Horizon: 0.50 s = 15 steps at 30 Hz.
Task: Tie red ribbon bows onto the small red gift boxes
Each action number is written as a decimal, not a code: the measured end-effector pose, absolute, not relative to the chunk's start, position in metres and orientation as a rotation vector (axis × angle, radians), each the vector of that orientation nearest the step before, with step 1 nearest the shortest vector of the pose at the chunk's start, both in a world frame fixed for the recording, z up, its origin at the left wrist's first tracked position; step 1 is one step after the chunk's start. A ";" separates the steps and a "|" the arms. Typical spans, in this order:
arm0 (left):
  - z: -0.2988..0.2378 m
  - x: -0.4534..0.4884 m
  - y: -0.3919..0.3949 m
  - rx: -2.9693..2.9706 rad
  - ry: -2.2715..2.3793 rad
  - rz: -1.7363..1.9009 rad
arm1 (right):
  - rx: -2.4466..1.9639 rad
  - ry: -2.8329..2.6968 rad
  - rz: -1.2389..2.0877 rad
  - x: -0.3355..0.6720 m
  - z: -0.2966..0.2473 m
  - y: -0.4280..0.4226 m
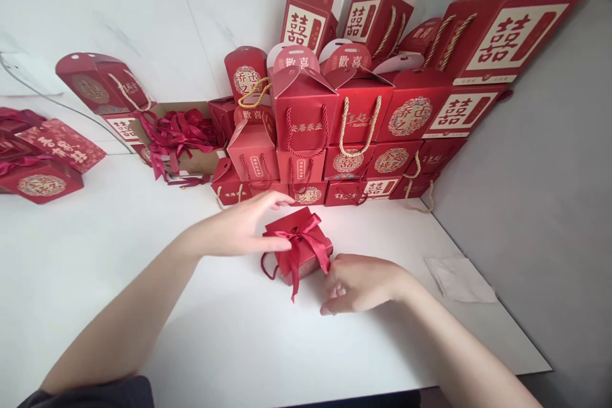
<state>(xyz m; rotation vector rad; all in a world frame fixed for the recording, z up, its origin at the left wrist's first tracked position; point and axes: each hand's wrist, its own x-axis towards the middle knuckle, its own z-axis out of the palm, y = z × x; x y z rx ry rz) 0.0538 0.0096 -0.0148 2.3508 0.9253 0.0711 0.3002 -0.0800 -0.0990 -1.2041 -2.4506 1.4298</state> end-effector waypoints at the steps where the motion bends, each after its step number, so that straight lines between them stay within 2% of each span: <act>1: -0.018 0.060 0.001 2.398 0.944 0.074 | -1.224 -2.448 1.459 0.298 -0.102 -0.078; 8: -0.023 0.080 -0.026 2.527 1.186 -0.126 | -1.197 -2.265 1.548 0.291 -0.125 -0.069; 15: 0.006 0.008 0.007 2.353 1.218 -0.275 | -1.179 -2.184 1.552 0.288 -0.141 -0.074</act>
